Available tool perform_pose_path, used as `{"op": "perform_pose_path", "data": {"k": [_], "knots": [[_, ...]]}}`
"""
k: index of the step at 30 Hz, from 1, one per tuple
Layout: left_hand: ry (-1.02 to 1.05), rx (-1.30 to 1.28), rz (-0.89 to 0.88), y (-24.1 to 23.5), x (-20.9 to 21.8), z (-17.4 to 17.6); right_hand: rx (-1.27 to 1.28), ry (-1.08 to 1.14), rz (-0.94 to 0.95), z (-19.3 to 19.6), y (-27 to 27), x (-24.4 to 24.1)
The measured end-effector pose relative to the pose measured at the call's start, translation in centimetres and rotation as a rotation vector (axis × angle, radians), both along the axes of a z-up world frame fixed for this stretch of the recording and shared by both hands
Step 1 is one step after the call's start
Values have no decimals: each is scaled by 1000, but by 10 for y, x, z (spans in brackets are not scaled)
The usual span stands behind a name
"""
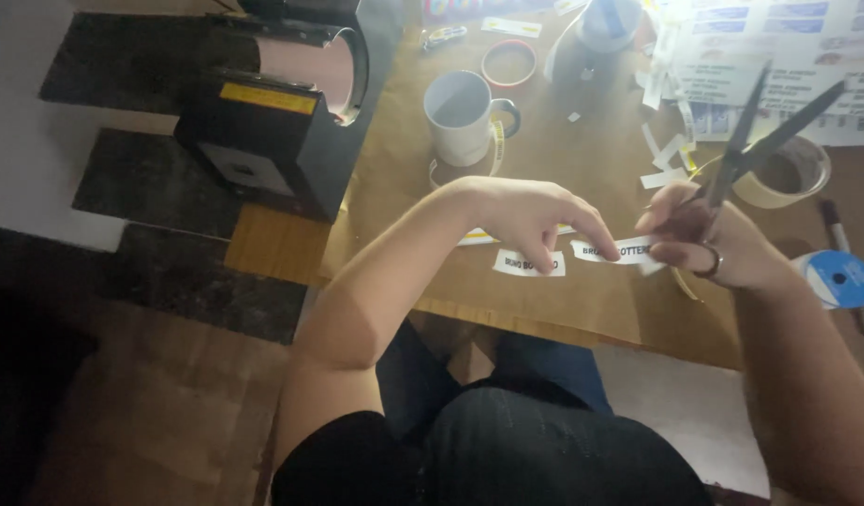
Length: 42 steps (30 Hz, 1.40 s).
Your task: Cutting labels and taping them onto a mug for heat transfer
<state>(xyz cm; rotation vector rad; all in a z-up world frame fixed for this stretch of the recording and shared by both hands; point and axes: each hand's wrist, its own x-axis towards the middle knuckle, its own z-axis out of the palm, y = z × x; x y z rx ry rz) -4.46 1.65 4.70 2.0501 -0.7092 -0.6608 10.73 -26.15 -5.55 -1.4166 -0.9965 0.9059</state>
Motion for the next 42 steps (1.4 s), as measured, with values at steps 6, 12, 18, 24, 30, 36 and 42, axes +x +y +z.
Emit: {"op": "perform_pose_path", "data": {"k": [6,12,18,24,30,36,42], "knots": [[99,91,165,-3,5,-14,-64,9,-37,-3,-19,10],[79,232,261,-12,10,-44,-161,-168,-234,31,-17,-12],[17,138,264,-16,19,-71,-152,-123,-240,31,-13,-24],[-465,231,342,-17,30,-127,-3,-75,-387,40,-3,-49],[10,-579,548,-47,-16,-84,201,49,-772,64,33,-109],[141,-1247,975,-78,-26,-67,266,-79,-809,40,44,-151],[35,-1043,1140,-94,-47,-34,324,168,-802,20,41,-171]]}}
